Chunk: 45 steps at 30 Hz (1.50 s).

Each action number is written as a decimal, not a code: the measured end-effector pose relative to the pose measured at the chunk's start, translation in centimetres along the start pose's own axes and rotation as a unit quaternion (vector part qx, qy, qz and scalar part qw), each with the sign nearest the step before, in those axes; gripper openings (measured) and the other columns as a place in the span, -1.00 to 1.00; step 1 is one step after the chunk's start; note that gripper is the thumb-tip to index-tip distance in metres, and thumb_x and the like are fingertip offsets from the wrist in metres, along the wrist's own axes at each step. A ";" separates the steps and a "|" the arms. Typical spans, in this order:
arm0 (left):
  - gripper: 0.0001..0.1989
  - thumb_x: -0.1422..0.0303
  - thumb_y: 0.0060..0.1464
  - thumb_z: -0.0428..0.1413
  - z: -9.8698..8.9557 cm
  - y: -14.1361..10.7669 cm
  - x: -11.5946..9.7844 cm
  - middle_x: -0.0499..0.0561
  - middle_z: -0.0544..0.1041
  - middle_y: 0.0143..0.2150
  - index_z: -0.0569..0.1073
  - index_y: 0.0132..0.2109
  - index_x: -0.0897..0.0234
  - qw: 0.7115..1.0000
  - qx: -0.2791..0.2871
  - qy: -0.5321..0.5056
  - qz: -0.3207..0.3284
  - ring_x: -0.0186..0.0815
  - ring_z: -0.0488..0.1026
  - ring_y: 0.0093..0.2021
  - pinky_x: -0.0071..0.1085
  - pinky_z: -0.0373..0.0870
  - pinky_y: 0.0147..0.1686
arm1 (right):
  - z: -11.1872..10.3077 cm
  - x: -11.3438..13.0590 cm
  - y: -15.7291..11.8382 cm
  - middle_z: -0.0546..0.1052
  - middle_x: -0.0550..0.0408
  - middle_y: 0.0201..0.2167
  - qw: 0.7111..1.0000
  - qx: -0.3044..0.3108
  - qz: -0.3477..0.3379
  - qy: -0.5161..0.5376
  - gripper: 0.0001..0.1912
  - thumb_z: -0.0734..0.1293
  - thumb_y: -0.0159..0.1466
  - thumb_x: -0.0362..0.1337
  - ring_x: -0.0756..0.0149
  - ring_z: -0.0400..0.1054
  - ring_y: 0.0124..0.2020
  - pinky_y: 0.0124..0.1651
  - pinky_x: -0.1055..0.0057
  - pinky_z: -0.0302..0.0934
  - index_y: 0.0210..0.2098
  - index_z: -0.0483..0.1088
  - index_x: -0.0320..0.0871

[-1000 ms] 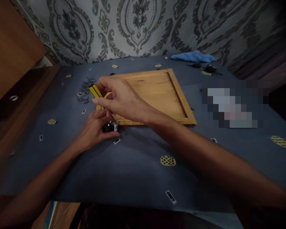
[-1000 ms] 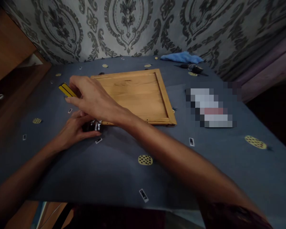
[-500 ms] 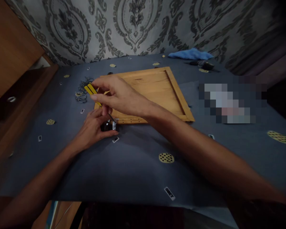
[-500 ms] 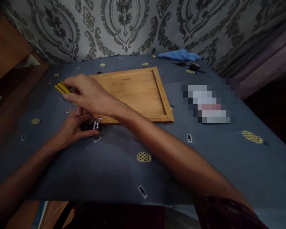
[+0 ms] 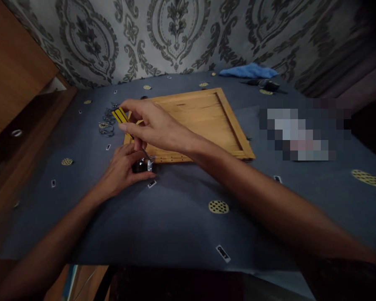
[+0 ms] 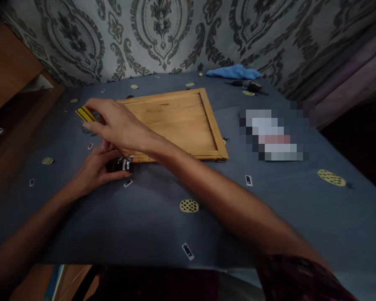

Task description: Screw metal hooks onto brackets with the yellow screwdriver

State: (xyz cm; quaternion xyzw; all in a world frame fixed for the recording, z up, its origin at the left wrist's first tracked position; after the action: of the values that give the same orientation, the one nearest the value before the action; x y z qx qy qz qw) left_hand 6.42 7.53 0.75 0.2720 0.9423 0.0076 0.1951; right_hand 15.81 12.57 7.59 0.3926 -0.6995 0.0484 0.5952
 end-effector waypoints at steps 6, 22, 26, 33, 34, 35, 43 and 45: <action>-0.60 -0.04 0.20 0.34 0.1 0.0 0.0 0.08 0.57 -0.03 0.64 -0.05 0.18 1.000 -0.013 0.001 0.003 0.00 0.48 0.04 -0.05 0.43 0.08 | 0.1 0.0 -0.3 0.46 0.20 -0.32 0.999 -0.017 0.031 0.013 -0.78 0.38 0.43 -0.39 0.51 0.39 -0.45 -0.41 0.56 0.30 -0.30 0.26 -0.12; -0.61 0.01 0.21 0.36 0.0 0.1 -0.3 0.10 0.56 -0.04 0.64 -0.03 0.22 1.000 0.002 -0.010 0.003 0.03 0.48 0.05 -0.03 0.42 0.11 | 0.0 -0.3 -0.1 0.43 0.23 -0.36 0.999 -0.016 0.030 0.019 -0.71 0.42 0.41 -0.39 0.55 0.36 -0.51 -0.49 0.60 0.26 -0.34 0.22 -0.12; -0.59 -0.03 0.22 0.33 0.1 0.1 -0.1 0.10 0.56 -0.06 0.64 -0.05 0.22 1.000 0.001 -0.015 0.005 0.05 0.48 0.06 -0.01 0.42 0.11 | -0.2 -0.3 -0.3 0.35 0.25 -0.35 0.998 -0.060 0.009 0.000 -0.66 0.45 0.37 -0.39 0.55 0.34 -0.41 -0.41 0.65 0.28 -0.32 0.17 -0.12; -0.56 -0.08 0.22 0.31 0.1 -0.2 0.1 0.10 0.57 -0.02 0.64 -0.04 0.20 0.999 -0.026 -0.011 0.016 0.01 0.48 0.04 -0.05 0.42 0.10 | 0.3 0.2 -0.5 0.39 0.30 -0.43 0.997 0.057 0.002 0.045 -0.87 0.28 0.49 -0.48 0.52 0.43 -0.53 -0.47 0.63 0.32 -0.08 0.25 -0.14; -0.56 -0.08 0.23 0.31 0.1 -0.1 0.1 0.10 0.57 -0.03 0.64 -0.05 0.21 0.999 -0.025 -0.009 0.018 0.01 0.48 0.03 -0.06 0.42 0.09 | 0.4 0.2 -0.5 0.40 0.29 -0.43 0.997 0.065 0.002 0.052 -0.87 0.27 0.50 -0.48 0.52 0.43 -0.53 -0.47 0.62 0.33 -0.10 0.25 -0.14; -0.56 -0.08 0.23 0.30 0.1 -0.1 0.1 0.09 0.58 -0.04 0.64 -0.05 0.21 1.000 -0.021 -0.008 0.018 0.00 0.49 0.03 -0.07 0.42 0.09 | 0.4 0.2 -0.5 0.41 0.29 -0.42 0.997 0.061 0.002 0.056 -0.86 0.28 0.50 -0.47 0.53 0.43 -0.54 -0.48 0.63 0.31 -0.13 0.25 -0.14; -0.50 -0.10 0.19 0.32 0.1 0.0 0.2 0.13 0.57 0.07 0.66 0.03 0.19 1.000 -0.001 -0.012 -0.010 0.09 0.47 0.14 0.02 0.42 0.22 | 0.8 -0.8 -0.7 0.38 0.34 -0.40 0.995 -0.058 0.024 0.083 -0.70 0.37 0.45 -0.44 0.61 0.32 -0.65 -0.61 0.60 0.16 -0.26 0.15 -0.08; -0.52 -0.09 0.19 0.33 0.1 -0.1 0.2 0.13 0.57 0.07 0.67 0.03 0.17 1.000 0.000 -0.013 -0.012 0.09 0.47 0.14 0.02 0.42 0.22 | 0.8 -0.9 -0.7 0.39 0.34 -0.39 0.993 -0.068 0.033 0.092 -0.71 0.38 0.44 -0.44 0.60 0.32 -0.66 -0.61 0.57 0.17 -0.25 0.16 -0.08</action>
State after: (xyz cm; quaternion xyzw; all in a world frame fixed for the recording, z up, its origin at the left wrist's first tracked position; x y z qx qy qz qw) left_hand 6.28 7.57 0.54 0.2608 0.9428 0.0018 0.2076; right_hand 15.60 12.08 6.24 0.3218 -0.6561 0.0564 0.6803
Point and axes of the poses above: each hand's wrist, its own y-axis towards the middle knuckle, its own z-axis out of the palm, x = y × z, the point moved 8 cm from there along y, towards the middle knuckle
